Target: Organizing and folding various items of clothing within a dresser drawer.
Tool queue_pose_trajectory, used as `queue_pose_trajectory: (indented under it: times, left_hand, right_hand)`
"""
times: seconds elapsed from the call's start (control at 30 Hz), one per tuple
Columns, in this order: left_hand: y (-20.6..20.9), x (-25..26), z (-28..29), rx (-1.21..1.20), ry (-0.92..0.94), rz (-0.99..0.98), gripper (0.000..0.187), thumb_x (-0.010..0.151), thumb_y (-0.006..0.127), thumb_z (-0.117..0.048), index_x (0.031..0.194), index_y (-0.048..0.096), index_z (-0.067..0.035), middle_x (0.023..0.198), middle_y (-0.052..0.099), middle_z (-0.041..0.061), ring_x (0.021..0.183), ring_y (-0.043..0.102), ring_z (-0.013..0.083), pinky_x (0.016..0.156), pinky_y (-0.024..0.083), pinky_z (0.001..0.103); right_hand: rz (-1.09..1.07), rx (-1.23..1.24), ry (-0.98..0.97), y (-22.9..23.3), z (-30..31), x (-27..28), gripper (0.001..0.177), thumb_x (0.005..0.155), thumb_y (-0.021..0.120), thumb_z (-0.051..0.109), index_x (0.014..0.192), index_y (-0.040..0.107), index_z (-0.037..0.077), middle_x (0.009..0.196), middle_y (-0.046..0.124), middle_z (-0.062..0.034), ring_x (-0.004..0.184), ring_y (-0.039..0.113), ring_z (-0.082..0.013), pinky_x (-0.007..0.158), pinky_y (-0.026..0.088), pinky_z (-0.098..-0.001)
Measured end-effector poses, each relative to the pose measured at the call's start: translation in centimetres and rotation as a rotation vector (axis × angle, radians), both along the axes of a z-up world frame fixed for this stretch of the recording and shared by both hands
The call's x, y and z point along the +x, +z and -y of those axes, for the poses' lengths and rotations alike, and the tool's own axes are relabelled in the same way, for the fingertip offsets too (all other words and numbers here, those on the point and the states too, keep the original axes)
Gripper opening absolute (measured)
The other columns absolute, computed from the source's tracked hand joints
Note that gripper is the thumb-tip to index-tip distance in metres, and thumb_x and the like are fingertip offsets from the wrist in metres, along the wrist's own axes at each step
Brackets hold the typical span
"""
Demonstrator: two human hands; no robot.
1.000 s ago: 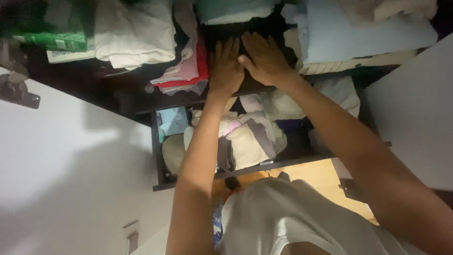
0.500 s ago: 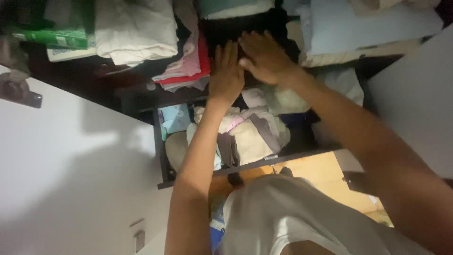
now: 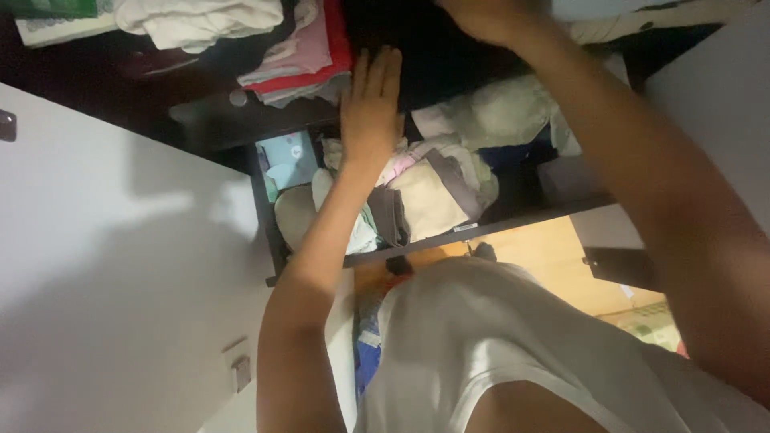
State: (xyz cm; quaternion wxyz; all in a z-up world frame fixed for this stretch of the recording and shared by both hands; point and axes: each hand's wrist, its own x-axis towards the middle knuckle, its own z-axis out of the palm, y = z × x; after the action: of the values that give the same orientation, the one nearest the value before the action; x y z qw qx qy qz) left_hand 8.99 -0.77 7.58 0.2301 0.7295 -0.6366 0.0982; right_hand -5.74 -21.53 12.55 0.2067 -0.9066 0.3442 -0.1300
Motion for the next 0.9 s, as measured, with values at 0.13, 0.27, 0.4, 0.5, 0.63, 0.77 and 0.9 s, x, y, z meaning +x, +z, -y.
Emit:
queue_pose_trajectory:
  times: [0.13, 0.27, 0.4, 0.5, 0.63, 0.77, 0.9]
  left_hand:
    - [0.5, -0.4, -2.2, -0.04, -0.012, 0.05, 0.092, 0.068, 0.085, -0.008, 0.152, 0.05, -0.009, 0.157, 0.049, 0.008, 0.147, 0.041, 0.0346, 0.115, 0.039, 0.054]
    - [2.6, -1.0, -3.8, -0.066, -0.156, 0.017, 0.081, 0.067, 0.081, -0.006, 0.145, 0.057, -0.005, 0.147, 0.058, 0.012, 0.135, 0.048, 0.037, 0.11, 0.041, 0.053]
    - [1.8, -5.3, -3.2, -0.122, -0.269, 0.064, 0.074, 0.075, 0.078, -0.003, 0.145, 0.058, -0.007, 0.146, 0.059, 0.009, 0.137, 0.051, 0.0349, 0.112, 0.044, 0.05]
    - [2.0, -9.6, -1.5, -0.192, -0.359, 0.067, 0.068, 0.082, 0.073, 0.004, 0.147, 0.055, -0.008, 0.147, 0.058, 0.008, 0.142, 0.053, 0.0323, 0.118, 0.047, 0.044]
    - [1.7, -13.6, 1.8, -0.1, -0.476, 0.002, 0.078, 0.077, 0.077, -0.005, 0.151, 0.051, -0.002, 0.15, 0.053, 0.014, 0.137, 0.051, 0.037, 0.113, 0.047, 0.048]
    - [4.1, -17.0, 3.8, -0.019, -0.578, -0.118, 0.08, 0.069, 0.081, -0.023, 0.142, 0.055, -0.006, 0.145, 0.049, 0.019, 0.133, 0.049, 0.041, 0.108, 0.038, 0.058]
    - [1.2, -18.6, 4.6, 0.013, -0.649, -0.286, 0.074, 0.076, 0.083, -0.04, 0.135, 0.057, -0.004, 0.147, 0.047, 0.023, 0.135, 0.046, 0.0445, 0.11, 0.032, 0.06]
  right_hand:
    - [0.349, 0.138, 0.127, 1.4, -4.7, -6.2, 0.048, 0.109, 0.061, 0.043, 0.13, 0.066, 0.001, 0.113, 0.071, -0.0179, 0.101, 0.07, -0.0324, 0.086, 0.057, -0.0473]
    - [0.221, 0.745, 0.007, -1.2, -6.4, -13.2, 0.054, 0.101, 0.06, 0.047, 0.134, 0.065, 0.005, 0.12, 0.072, -0.0157, 0.107, 0.07, -0.0282, 0.093, 0.058, -0.0451]
    - [0.434, 1.475, -0.044, -4.1, -5.3, -16.3, 0.071, 0.093, 0.056, 0.057, 0.142, 0.053, 0.005, 0.134, 0.066, -0.0157, 0.125, 0.067, -0.0275, 0.098, 0.058, -0.0485]
    - [0.643, 1.804, 0.044, -0.6, -6.8, -18.1, 0.084, 0.082, 0.071, 0.051, 0.15, 0.05, 0.005, 0.147, 0.059, -0.0139, 0.132, 0.057, -0.0286, 0.103, 0.052, -0.0488]
    - [0.652, 1.294, -0.075, -1.3, -4.6, -22.8, 0.069, 0.084, 0.082, 0.02, 0.146, 0.054, 0.008, 0.139, 0.059, -0.0079, 0.127, 0.056, -0.0236, 0.108, 0.047, -0.0402]
    - [0.269, 0.665, -0.184, 0.3, -2.9, -27.5, 0.051, 0.08, 0.082, 0.005, 0.128, 0.065, 0.009, 0.121, 0.059, -0.0035, 0.113, 0.058, -0.0203, 0.096, 0.047, -0.0334]
    - [0.061, 0.624, -0.107, -2.5, -0.1, -31.7, 0.043, 0.082, 0.078, 0.009, 0.123, 0.068, 0.012, 0.117, 0.068, -0.0031, 0.112, 0.061, -0.019, 0.095, 0.049, -0.0315]
